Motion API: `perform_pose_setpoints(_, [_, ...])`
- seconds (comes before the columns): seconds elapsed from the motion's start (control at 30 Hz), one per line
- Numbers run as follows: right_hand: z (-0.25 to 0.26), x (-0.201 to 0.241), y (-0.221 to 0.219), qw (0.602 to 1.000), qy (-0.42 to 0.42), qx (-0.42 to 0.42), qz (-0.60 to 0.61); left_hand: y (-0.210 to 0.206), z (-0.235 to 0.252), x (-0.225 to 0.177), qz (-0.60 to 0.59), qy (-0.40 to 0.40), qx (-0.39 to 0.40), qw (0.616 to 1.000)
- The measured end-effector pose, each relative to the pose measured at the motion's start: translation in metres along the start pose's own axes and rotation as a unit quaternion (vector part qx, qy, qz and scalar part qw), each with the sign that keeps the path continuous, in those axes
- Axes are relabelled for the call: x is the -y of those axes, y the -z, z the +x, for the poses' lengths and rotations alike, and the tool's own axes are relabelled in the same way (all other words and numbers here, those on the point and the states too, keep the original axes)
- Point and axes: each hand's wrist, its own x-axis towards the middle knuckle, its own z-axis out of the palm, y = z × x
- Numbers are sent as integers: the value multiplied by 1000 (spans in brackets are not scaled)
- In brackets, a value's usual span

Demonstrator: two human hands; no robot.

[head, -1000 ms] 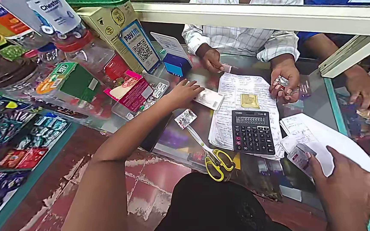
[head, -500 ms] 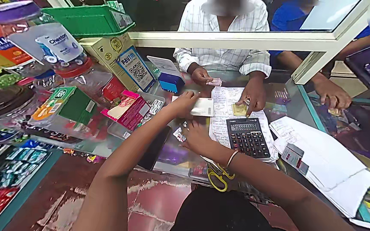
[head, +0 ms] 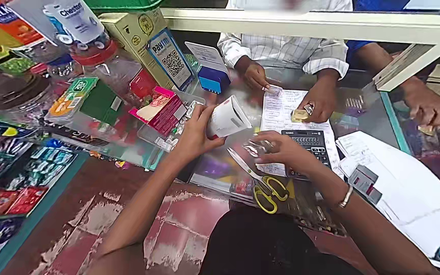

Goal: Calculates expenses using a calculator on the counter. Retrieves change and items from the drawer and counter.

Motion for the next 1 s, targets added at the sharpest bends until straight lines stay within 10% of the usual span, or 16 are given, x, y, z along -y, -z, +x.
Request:
perform_pose_setpoints(0.17, [-33, -7, 28, 957, 41, 28, 285, -11, -9, -12, -19, -11, 14, 1000])
perform_pose_setpoints(0.37, [-44, 26, 23, 968, 90, -202, 120, -16, 4, -31, -10, 26, 56, 998])
perform_pose_setpoints(0.63, [-29, 8, 33, 944, 66, -290, 144, -34, 49, -20, -136, 168, 194, 957])
perform_pose_setpoints(1.0, [-39, 19, 28, 904, 208, -373, -19, -57, 21, -45, -41, -47, 75, 995])
